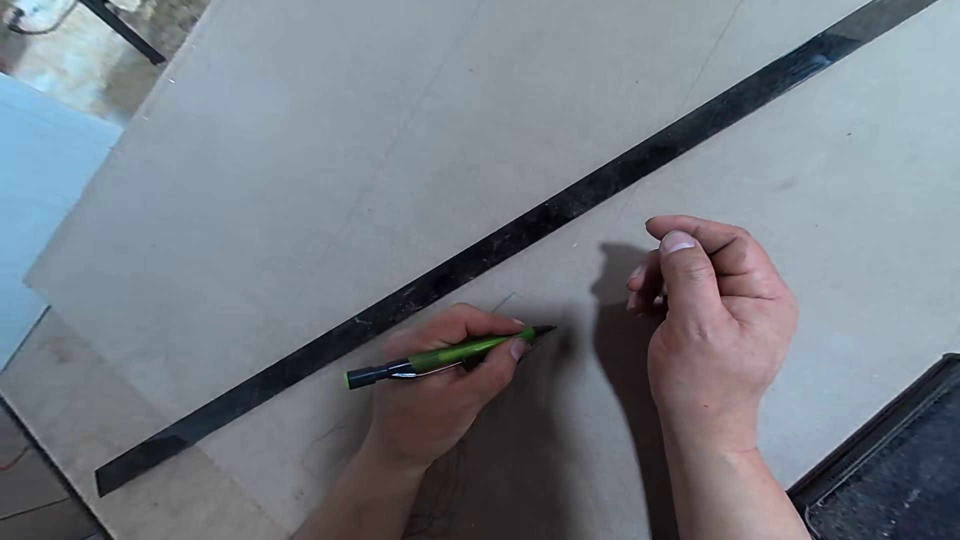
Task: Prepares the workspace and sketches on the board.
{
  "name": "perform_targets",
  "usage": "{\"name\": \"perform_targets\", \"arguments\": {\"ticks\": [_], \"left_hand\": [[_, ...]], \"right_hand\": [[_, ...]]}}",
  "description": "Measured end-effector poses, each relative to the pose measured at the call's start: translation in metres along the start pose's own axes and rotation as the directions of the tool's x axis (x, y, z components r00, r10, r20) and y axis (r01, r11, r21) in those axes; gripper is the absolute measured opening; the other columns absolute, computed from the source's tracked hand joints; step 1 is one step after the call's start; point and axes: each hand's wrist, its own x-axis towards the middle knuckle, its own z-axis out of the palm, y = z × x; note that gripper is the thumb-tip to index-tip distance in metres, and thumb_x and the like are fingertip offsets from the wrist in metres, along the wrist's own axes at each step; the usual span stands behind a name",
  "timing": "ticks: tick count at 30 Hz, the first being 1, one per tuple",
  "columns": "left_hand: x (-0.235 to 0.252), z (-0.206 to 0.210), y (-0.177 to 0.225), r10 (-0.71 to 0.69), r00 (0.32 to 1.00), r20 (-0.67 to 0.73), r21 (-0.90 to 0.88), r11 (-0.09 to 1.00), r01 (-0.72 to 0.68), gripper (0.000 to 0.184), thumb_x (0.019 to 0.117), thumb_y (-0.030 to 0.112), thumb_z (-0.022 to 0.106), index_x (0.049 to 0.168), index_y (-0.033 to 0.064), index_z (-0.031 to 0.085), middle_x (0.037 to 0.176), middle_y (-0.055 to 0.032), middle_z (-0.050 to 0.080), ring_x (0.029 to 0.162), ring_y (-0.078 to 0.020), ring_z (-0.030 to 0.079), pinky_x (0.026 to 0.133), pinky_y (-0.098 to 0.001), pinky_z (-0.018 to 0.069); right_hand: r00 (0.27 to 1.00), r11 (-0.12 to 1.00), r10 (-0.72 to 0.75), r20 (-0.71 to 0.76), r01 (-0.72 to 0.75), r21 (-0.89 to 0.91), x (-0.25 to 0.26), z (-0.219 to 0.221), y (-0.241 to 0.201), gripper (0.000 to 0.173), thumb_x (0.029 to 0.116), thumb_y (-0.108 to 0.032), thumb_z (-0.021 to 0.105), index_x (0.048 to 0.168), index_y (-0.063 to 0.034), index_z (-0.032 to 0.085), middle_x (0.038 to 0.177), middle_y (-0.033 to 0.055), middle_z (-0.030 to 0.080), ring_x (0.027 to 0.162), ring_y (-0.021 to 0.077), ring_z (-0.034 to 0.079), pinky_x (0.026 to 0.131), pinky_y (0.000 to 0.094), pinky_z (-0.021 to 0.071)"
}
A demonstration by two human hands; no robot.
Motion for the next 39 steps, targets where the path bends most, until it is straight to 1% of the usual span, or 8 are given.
{"name": "perform_targets", "arguments": {"ticks": [4,10,12,15,19,27,34,39], "left_hand": [[0.0,0.0,0.0,0.004,1.0,-0.002,-0.029,1.0,-0.004,0.015,0.0891,0.011,0.077,0.104,0.0074,0.074,0.089,-0.0024,0.075,0.07,-0.0118,0.071,0.06,-0.0235,0.0612],[0.0,0.0,0.001,0.007,1.0,0.019,-0.02,1.0,-0.006,0.013,0.0898,0.01,0.076,0.103,0.0072,0.075,0.086,-0.0008,0.074,0.065,-0.0087,0.067,0.056,-0.0206,0.0576],[0.0,0.001,0.001,-0.002,1.0,0.003,-0.023,1.0,0.002,0.014,0.0904,0.01,0.076,0.104,0.0071,0.074,0.087,-0.0019,0.075,0.068,-0.0107,0.07,0.058,-0.0228,0.0601],[-0.001,0.004,0.002,-0.044,0.995,-0.089,-0.017,0.999,0.043,0.014,0.0916,0.01,0.075,0.105,0.0062,0.073,0.09,-0.005,0.076,0.071,-0.016,0.072,0.062,-0.0287,0.0639],[0.0,0.006,0.002,-0.084,0.973,-0.216,-0.036,0.996,0.078,0.013,0.0922,0.005,0.072,0.105,0.0036,0.07,0.093,-0.0079,0.076,0.074,-0.0192,0.075,0.063,-0.0319,0.0657],[0.001,0.01,0.004,-0.113,0.948,-0.299,-0.034,0.994,0.108,0.01,0.093,0.003,0.07,0.103,0.0034,0.069,0.091,-0.0084,0.077,0.074,-0.0198,0.076,0.064,-0.033,0.0669],[0.0,0.011,0.004,-0.109,0.952,-0.287,-0.037,0.994,0.102,0.012,0.092,0.002,0.071,0.104,0.003,0.069,0.091,-0.0082,0.077,0.074,-0.0192,0.076,0.065,-0.0323,0.0668],[-0.003,0.008,0.001,-0.031,0.989,-0.142,0.014,0.999,0.033,0.014,0.0911,0.008,0.075,0.105,0.0061,0.072,0.091,-0.0044,0.076,0.072,-0.0157,0.073,0.063,-0.0296,0.0652]], "right_hand": [[1.0,1.0,-0.009,0.002,0.008,0.01,0.0,0.0,0.0,0.022,0.1081,-0.01,0.049,0.114,-0.002,0.068,0.077,-0.0007,0.066,0.061,0.0079,0.063,0.053,0.0212,0.0549],[1.0,1.0,-0.007,0.01,0.007,0.014,0.0,0.0,0.001,0.022,0.1082,-0.01,0.049,0.116,-0.0019,0.068,0.078,-0.0007,0.066,0.062,0.0076,0.063,0.053,0.0206,0.0546],[1.0,1.0,0.0,0.011,0.0,0.012,0.0,0.0,0.0,0.022,0.1083,-0.011,0.049,0.116,-0.0023,0.068,0.079,-0.0009,0.066,0.062,0.0074,0.063,0.053,0.0203,0.0545],[1.0,1.0,0.004,0.01,-0.004,0.016,0.0,0.0,0.0,0.022,0.1083,-0.011,0.049,0.116,-0.0022,0.068,0.079,-0.001,0.066,0.062,0.0075,0.063,0.053,0.0202,0.0543],[1.0,1.0,-0.003,0.012,0.003,0.015,0.0,0.0,0.0,0.023,0.1085,-0.011,0.048,0.117,-0.0025,0.068,0.078,-0.0008,0.066,0.062,0.0081,0.063,0.053,0.0205,0.0542],[1.0,1.0,-0.013,0.01,0.012,0.017,0.0,0.0,0.001,0.023,0.1082,-0.011,0.048,0.117,-0.0023,0.067,0.079,-0.001,0.066,0.063,0.0081,0.063,0.054,0.0207,0.0549],[1.0,1.0,-0.011,0.007,0.011,0.015,0.0,0.0,0.001,0.023,0.1082,-0.011,0.048,0.116,-0.0024,0.068,0.078,-0.0011,0.066,0.063,0.008,0.063,0.054,0.0206,0.0549],[1.0,1.0,-0.007,0.008,0.006,0.014,0.0,0.0,0.001,0.023,0.1083,-0.011,0.049,0.116,-0.0022,0.068,0.079,-0.0011,0.066,0.063,0.0079,0.063,0.054,0.0205,0.0546]]}}
